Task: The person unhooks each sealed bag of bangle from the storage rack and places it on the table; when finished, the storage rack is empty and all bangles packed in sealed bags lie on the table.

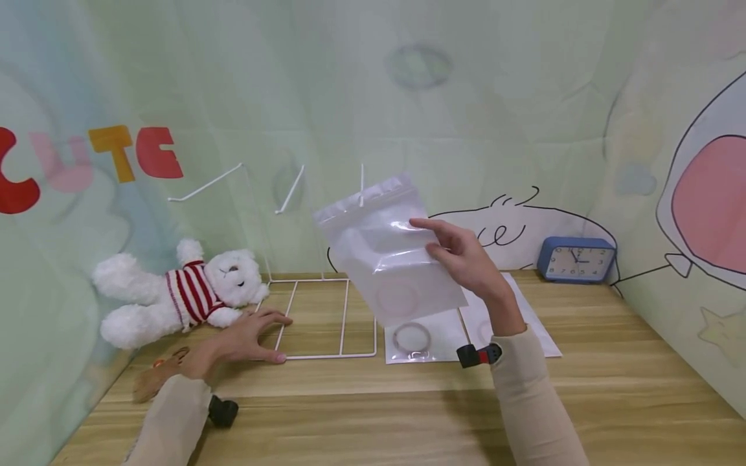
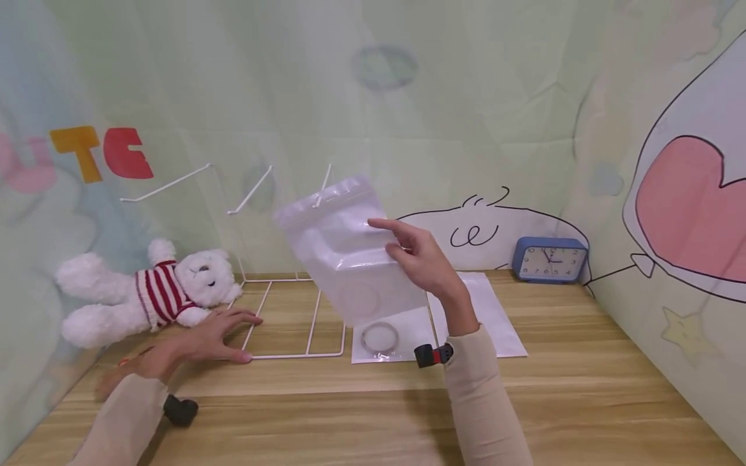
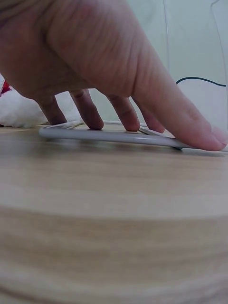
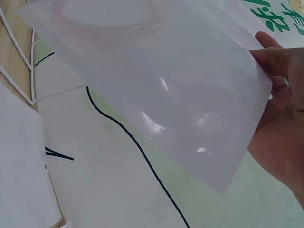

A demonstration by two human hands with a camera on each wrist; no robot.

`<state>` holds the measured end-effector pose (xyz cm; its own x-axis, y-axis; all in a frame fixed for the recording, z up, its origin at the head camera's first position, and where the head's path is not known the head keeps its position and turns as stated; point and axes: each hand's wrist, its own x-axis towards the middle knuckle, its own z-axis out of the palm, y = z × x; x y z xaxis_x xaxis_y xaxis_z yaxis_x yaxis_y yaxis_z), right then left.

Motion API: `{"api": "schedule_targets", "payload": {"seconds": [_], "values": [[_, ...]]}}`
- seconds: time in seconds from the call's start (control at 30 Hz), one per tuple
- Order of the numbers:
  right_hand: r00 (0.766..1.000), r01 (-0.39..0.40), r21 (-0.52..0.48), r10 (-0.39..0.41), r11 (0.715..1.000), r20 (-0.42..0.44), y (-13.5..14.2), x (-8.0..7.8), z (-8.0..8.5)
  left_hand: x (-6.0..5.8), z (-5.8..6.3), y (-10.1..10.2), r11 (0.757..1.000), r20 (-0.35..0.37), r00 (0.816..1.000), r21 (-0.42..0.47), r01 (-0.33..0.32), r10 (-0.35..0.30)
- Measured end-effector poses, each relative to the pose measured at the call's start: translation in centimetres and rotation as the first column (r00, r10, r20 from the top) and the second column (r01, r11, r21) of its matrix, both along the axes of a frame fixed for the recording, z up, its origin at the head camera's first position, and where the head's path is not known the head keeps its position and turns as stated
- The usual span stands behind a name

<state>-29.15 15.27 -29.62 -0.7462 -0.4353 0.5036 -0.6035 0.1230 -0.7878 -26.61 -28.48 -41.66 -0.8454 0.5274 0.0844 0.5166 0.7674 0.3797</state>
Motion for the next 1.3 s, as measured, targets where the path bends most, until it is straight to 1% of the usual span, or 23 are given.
{"api": "schedule_targets", "payload": {"seconds": [0.13, 0.37, 0.5, 0.73, 0.93, 1.13, 1.3], "values": [[0.999, -0.040, 0.008, 0.040, 0.999, 0.014, 0.4, 0.3, 0.4, 0.0, -0.1, -0.1, 1.000, -0.014, 1.000, -0.004, 0.006, -0.006], [0.994, -0.099, 0.008, 0.099, 0.995, 0.049, 0.7, 0.7, 1.0, 0.1, 0.0, -0.4, 1.000, -0.004, 1.000, 0.000, -0.010, 0.010], [0.991, -0.125, 0.000, 0.125, 0.992, 0.052, 1.0, 0.9, 1.1, 0.1, 0.1, -0.5, 1.000, -0.021, 1.000, 0.002, 0.003, -0.003], [0.989, -0.128, -0.015, 0.129, 0.992, 0.067, 1.2, 1.3, 1.4, 0.3, 0.4, -0.4, 1.000, -0.022, 1.000, 0.003, 0.009, -0.009], [0.989, -0.126, -0.004, 0.126, 0.992, 0.074, 1.4, 1.6, 1.6, 0.1, 0.5, -0.2, 1.000, -0.010, 1.000, -0.001, 0.011, -0.011], [0.991, -0.116, -0.013, 0.117, 0.993, 0.066, 1.7, 1.9, 1.7, -0.1, 0.3, -0.1, 1.000, -0.005, 1.000, -0.003, 0.018, -0.018], [0.993, -0.113, -0.005, 0.113, 0.994, 0.045, 2.1, 2.3, 1.7, 0.0, 0.1, -0.1, 1.000, -0.001, 1.000, 0.000, 0.012, -0.012]]}}
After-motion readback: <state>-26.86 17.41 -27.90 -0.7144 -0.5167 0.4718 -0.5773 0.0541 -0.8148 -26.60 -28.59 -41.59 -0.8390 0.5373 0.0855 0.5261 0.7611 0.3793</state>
